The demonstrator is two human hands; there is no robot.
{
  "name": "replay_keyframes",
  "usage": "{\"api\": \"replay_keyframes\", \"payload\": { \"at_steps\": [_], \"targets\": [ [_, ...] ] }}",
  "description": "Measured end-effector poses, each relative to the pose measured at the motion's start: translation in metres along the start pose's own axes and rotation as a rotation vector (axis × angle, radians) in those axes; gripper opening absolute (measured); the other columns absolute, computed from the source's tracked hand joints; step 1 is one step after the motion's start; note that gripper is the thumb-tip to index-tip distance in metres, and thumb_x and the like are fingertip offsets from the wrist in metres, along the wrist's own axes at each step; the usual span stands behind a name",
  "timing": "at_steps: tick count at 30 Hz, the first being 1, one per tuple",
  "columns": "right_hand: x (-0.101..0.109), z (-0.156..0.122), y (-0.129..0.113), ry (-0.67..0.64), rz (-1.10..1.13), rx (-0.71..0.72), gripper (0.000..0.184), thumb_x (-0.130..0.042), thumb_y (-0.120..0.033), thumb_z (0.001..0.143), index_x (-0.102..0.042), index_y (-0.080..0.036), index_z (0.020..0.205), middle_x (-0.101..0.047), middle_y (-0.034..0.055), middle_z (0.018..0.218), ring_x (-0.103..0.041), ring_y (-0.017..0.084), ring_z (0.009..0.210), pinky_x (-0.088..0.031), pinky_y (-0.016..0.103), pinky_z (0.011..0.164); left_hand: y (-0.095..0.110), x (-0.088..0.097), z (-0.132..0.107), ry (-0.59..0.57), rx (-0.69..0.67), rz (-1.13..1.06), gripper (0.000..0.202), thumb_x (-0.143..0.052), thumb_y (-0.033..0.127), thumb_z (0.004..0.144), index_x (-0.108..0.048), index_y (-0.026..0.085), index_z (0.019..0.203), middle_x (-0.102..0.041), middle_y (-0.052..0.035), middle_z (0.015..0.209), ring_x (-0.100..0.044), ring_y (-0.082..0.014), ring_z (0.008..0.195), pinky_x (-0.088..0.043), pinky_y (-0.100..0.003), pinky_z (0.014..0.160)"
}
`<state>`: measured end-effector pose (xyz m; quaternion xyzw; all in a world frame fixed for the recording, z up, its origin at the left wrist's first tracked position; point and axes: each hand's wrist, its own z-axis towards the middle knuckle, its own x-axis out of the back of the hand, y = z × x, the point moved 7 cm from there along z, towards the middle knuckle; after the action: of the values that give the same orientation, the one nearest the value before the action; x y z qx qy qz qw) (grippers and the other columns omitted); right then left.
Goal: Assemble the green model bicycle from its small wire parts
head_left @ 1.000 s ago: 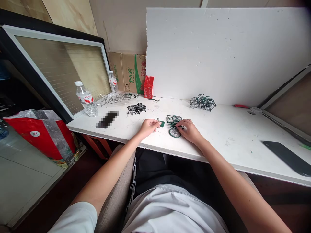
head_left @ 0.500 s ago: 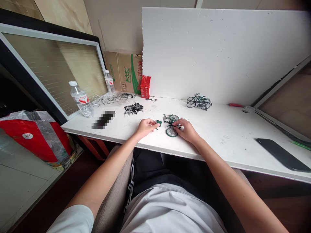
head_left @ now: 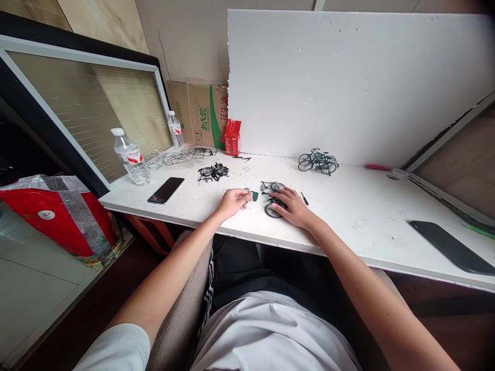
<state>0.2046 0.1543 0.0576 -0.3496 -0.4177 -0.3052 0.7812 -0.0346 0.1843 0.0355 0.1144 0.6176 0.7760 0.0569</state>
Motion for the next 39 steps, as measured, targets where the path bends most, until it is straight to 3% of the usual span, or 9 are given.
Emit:
{"api": "replay_keyframes", "payload": {
  "at_steps": [6,14,20,33,39],
  "targets": [
    [-0.001,0.002,0.005,0.004,0.069,-0.031,0.052,-0.051,-0.06,0.105,-0.071,-0.025,0.137,-0.069,0.0139,0.142,-0.052,0.039,0.145,-0.039,0.062,0.123,0.001,0.0,0.0,-0.004,-0.007,-0.025,0.061,-0.082,0.069,0.079,-0.077,0.012,0.1,-0.079,-0.0159,0.105,-0.064,-0.0132,0.061,-0.052,-0.031,0.066],
    [0.025,0.002,-0.006,0.175,0.127,-0.062,0.031,-0.055,-0.049,0.105,-0.072,-0.026,0.118,-0.074,0.0123,0.118,-0.061,0.035,0.119,-0.05,0.055,0.106,0.0,0.0,0.001,-0.012,-0.019,-0.07,0.057,-0.084,0.063,0.079,-0.077,0.011,0.102,-0.079,-0.0178,0.107,-0.06,-0.0109,0.057,-0.048,-0.03,0.061],
    [0.037,-0.001,-0.008,0.297,0.166,-0.028,0.013,-0.06,-0.036,0.102,-0.07,-0.027,0.102,-0.076,0.0083,0.104,-0.066,0.032,0.106,-0.055,0.049,0.093,0.005,-0.004,-0.002,-0.051,-0.02,-0.055,0.053,-0.091,0.056,0.074,-0.079,0.012,0.101,-0.078,-0.0129,0.099,-0.063,-0.0124,0.064,-0.051,-0.03,0.067],
    [0.027,-0.001,0.003,0.243,0.192,-0.087,0.027,-0.065,-0.041,0.1,-0.069,-0.027,0.123,-0.076,0.0092,0.113,-0.07,0.031,0.109,-0.059,0.05,0.095,0.007,-0.006,-0.003,-0.042,-0.001,-0.051,0.057,-0.092,0.057,0.071,-0.078,0.012,0.102,-0.078,-0.0134,0.101,-0.062,-0.0116,0.062,-0.051,-0.029,0.065],
    [0.028,0.001,0.0,0.227,0.167,-0.081,0.024,-0.062,-0.044,0.103,-0.078,-0.029,0.111,-0.08,0.0087,0.108,-0.067,0.034,0.112,-0.058,0.053,0.093,0.006,-0.006,-0.003,-0.04,0.01,-0.057,0.057,-0.092,0.057,0.07,-0.078,0.011,0.101,-0.077,-0.0137,0.101,-0.063,-0.0116,0.062,-0.051,-0.03,0.065]
  ]
}}
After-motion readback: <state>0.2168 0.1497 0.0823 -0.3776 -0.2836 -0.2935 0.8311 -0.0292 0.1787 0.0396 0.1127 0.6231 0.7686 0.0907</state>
